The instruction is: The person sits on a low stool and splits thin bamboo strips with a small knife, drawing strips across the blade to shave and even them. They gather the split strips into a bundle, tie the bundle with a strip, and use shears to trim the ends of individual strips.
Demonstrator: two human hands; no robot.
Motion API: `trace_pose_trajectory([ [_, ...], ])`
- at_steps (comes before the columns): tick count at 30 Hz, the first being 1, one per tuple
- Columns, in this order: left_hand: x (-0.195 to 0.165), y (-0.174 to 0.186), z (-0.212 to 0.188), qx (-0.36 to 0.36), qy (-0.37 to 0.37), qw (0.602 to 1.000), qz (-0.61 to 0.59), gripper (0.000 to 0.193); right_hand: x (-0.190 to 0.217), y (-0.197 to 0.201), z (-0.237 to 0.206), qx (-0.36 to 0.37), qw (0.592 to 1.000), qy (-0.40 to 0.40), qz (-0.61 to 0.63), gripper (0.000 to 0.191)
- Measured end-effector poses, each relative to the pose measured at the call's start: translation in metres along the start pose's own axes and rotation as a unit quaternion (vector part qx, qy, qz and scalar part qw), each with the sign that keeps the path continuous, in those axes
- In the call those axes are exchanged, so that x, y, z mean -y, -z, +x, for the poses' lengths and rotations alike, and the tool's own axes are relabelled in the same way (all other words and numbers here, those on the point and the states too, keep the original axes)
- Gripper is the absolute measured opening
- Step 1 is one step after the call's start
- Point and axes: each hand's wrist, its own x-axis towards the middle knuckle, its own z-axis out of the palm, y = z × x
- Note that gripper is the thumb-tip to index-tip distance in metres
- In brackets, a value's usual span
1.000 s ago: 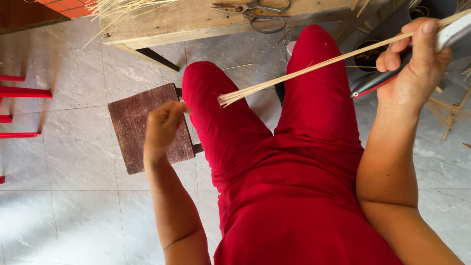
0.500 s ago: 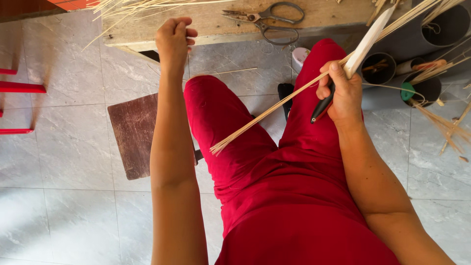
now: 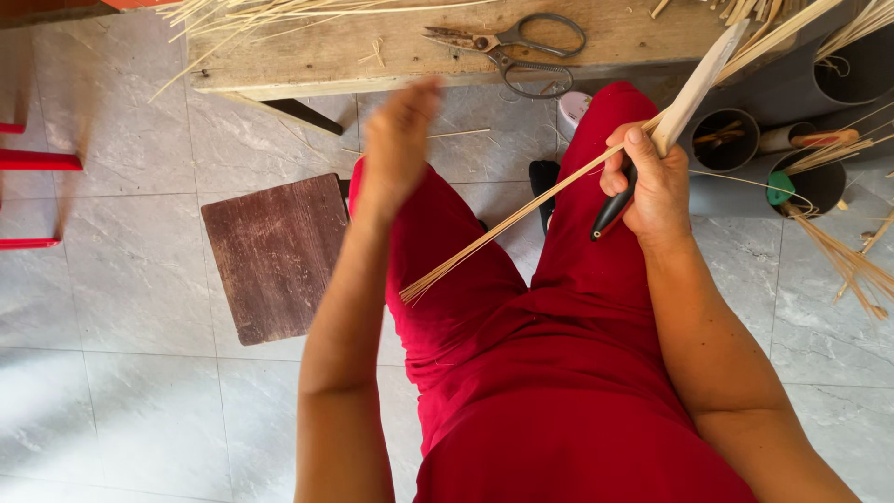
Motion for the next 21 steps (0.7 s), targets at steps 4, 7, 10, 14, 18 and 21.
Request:
trace_pose_trajectory([
  [4, -0.066, -0.049, -0.067, 0.165, -0.038, 0.983, -0.075, 0.033, -0.003, -0.001, -0.002, 0.018, 1.000, 0.000, -0.006, 0.023],
  [7, -0.098, -0.068, -0.087, 0.274, 0.141, 0.947, -0.088, 0.040, -0.005, -0.002, -0.007, 0.027, 1.000, 0.001, -0.011, 0.024],
  [10, -0.112, -0.078, -0.102, 0.231, 0.089, 0.962, -0.116, 0.033, -0.006, -0.002, -0.012, 0.031, 0.999, -0.005, -0.008, 0.024],
  [14, -0.111, -0.079, -0.124, 0.208, 0.132, 0.962, -0.118, 0.024, -0.002, 0.002, -0.019, 0.027, 0.999, -0.016, 0.021, 0.023],
  [18, -0.111, -0.056, -0.157, 0.203, 0.132, 0.960, -0.142, 0.022, 0.000, 0.007, -0.031, 0.028, 0.998, -0.010, 0.048, 0.022],
  [21, -0.114, -0.027, -0.181, 0.207, 0.141, 0.951, -0.179, 0.022, 0.003, 0.008, -0.041, 0.027, 0.998, -0.005, 0.049, 0.022],
])
